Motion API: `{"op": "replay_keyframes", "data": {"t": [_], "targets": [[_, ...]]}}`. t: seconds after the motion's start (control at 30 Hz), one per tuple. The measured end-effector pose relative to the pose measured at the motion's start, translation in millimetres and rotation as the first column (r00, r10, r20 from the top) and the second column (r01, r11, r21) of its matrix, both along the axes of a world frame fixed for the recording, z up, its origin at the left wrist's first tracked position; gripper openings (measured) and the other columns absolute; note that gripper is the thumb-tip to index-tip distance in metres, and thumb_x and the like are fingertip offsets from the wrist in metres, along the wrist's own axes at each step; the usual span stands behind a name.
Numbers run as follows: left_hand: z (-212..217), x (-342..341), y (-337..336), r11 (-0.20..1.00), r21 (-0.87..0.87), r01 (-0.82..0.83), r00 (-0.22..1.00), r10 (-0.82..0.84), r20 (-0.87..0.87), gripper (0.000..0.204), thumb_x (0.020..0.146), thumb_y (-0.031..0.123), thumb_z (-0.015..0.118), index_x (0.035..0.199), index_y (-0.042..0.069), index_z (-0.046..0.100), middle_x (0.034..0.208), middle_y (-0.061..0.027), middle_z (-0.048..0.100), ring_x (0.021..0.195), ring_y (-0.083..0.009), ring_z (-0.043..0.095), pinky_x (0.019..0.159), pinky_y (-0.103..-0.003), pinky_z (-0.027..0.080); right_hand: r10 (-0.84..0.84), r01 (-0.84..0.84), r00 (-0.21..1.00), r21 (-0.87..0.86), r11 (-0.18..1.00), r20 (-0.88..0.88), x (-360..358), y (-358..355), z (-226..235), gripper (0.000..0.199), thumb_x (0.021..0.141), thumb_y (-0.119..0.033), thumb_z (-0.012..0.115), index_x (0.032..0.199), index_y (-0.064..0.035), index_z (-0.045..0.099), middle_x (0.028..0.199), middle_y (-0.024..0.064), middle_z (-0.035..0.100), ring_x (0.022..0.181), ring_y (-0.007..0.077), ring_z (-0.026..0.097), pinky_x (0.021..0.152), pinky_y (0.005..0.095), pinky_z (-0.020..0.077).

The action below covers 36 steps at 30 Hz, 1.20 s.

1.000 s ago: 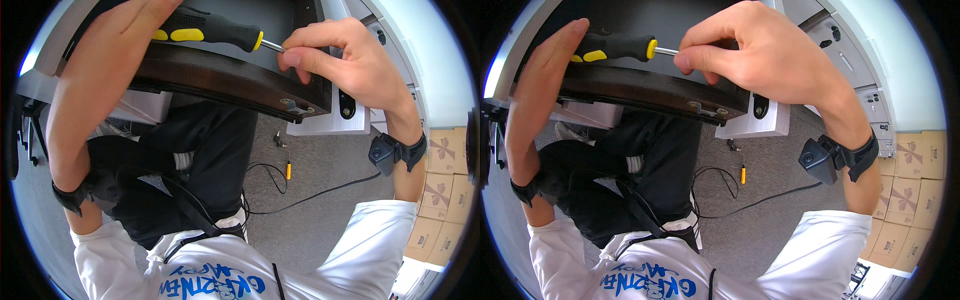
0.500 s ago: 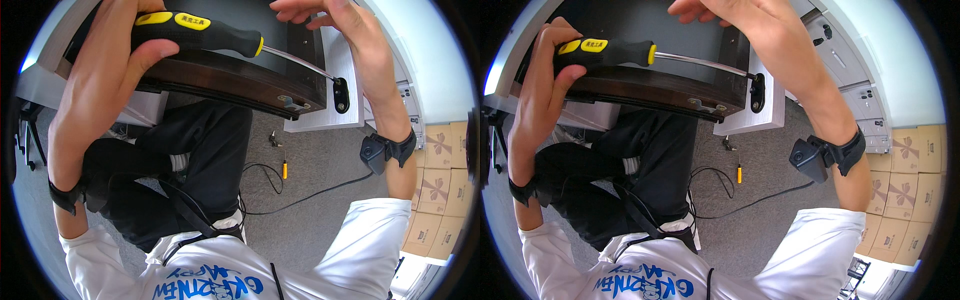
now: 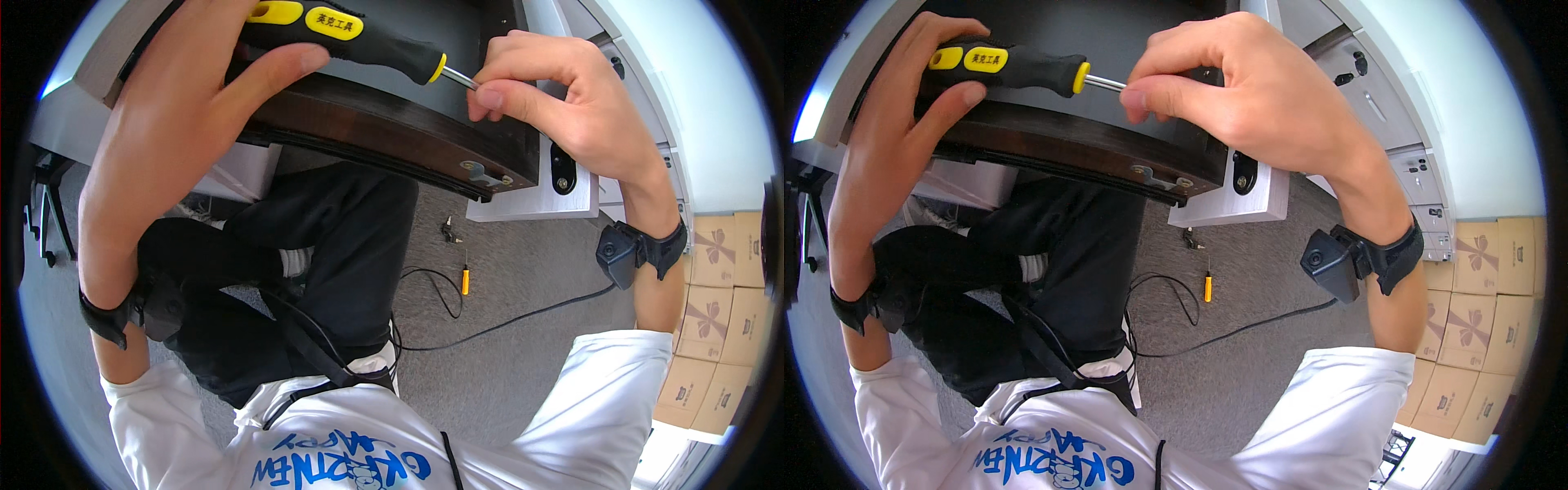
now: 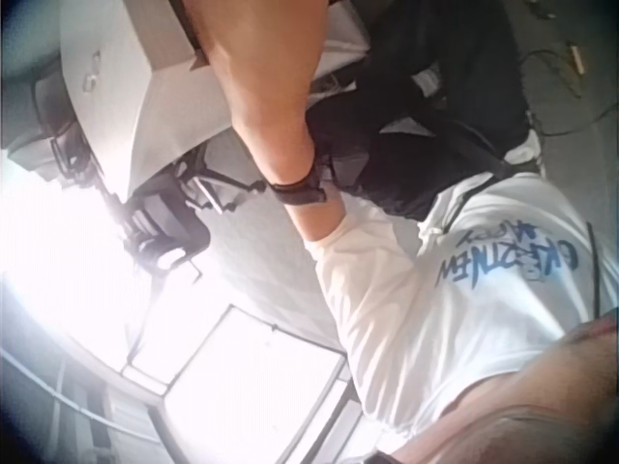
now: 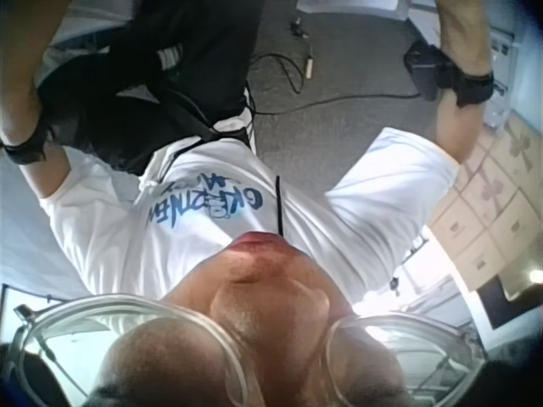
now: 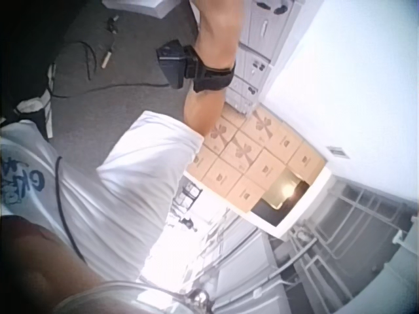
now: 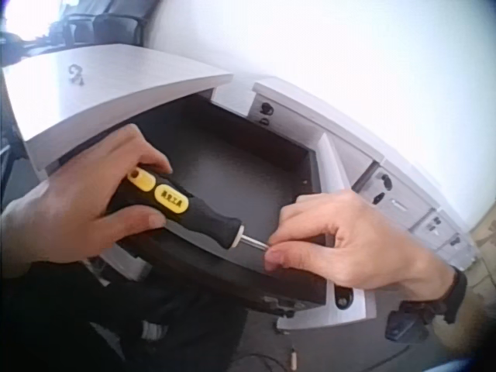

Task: The person uses a screwdriver to tighten screws on a drawer side panel, then attaches a white drawer front by inserting and tightening screws into the mounting bracket. The drawer remains open during the process.

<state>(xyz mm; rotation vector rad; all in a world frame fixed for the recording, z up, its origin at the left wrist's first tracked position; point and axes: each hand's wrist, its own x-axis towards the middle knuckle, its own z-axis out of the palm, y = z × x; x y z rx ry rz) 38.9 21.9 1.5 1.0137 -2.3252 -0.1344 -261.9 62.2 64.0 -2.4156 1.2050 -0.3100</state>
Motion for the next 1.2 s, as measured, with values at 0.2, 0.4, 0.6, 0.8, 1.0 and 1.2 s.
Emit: {"op": "replay_keyframes", "data": {"t": [0.2,0.4,0.6,0.8,1.0,1.2], "targets": [[18,-13,20,0.980,0.007,-0.198,0.967,0.194,0.167,0.018,0.103,0.016,0.064,0.113,0.002,0.061,0.098,-0.0186,0.062,0.083,-0.0300,0.064,0.079,-0.027,0.053,0.021,-0.022,1.000,-0.028,0.999,-0.008,3,-2,-2,0.019,0.096,-0.007,0.063,0.084,0.0042,0.072,0.083,0.0077,0.064,0.075,0.0152,0.061,0.070,0.0270,0.0485],[-25,18,-24,0.994,-0.031,-0.101,0.995,0.102,0.011,0.038,0.107,0.037,0.055,0.134,0.010,0.062,0.122,-0.0058,0.065,0.104,-0.0180,0.065,0.095,-0.026,0.049,0.053,-0.068,0.992,-0.137,0.988,-0.112,10,-2,1,0.022,0.098,-0.016,0.066,0.091,0.0023,0.075,0.085,0.0076,0.064,0.081,0.0159,0.061,0.076,0.0279,0.0472],[-18,23,-3,0.994,0.085,-0.063,0.997,0.060,0.040,0.040,0.110,0.039,0.048,0.133,0.009,0.059,0.114,-0.0076,0.063,0.094,-0.0178,0.059,0.085,-0.028,0.048,-0.085,0.086,0.946,0.010,0.996,0.313,6,-6,-7,0.060,0.106,-0.053,0.052,0.120,0.0022,0.070,0.103,0.0106,0.069,0.100,0.0187,0.065,0.089,0.0291,0.0494],[-16,14,-7,0.858,-0.460,0.230,0.969,-0.156,0.194,0.044,0.105,0.041,0.050,0.131,0.006,0.054,0.118,-0.0119,0.060,0.101,-0.0279,0.054,0.087,-0.036,0.048,-0.117,0.132,0.920,-0.015,0.991,0.374,2,-4,-11,0.067,0.108,-0.056,0.044,0.120,0.0045,0.070,0.108,0.0123,0.069,0.103,0.0202,0.065,0.093,0.0316,0.0491],[-20,19,-15,0.843,-0.490,0.223,0.967,-0.127,0.221,0.044,0.104,0.042,0.053,0.132,0.008,0.055,0.121,-0.0116,0.057,0.102,-0.0287,0.055,0.089,-0.039,0.051,0.047,-0.014,0.968,-0.133,0.991,0.248,6,1,-7,0.044,0.107,-0.036,0.054,0.100,0.0027,0.075,0.088,0.0079,0.066,0.082,0.0175,0.062,0.078,0.0295,0.0470],[-10,18,0,0.996,0.000,0.088,0.989,-0.088,0.123,0.044,0.110,0.042,0.043,0.138,0.010,0.055,0.115,-0.0103,0.055,0.099,-0.0214,0.062,0.089,-0.032,0.052,0.040,-0.041,0.997,-0.011,0.999,-0.062,-7,-1,-2,0.060,0.111,-0.044,0.041,0.092,0.0025,0.074,0.086,0.0099,0.067,0.082,0.0190,0.064,0.081,0.0307,0.0485]]}}
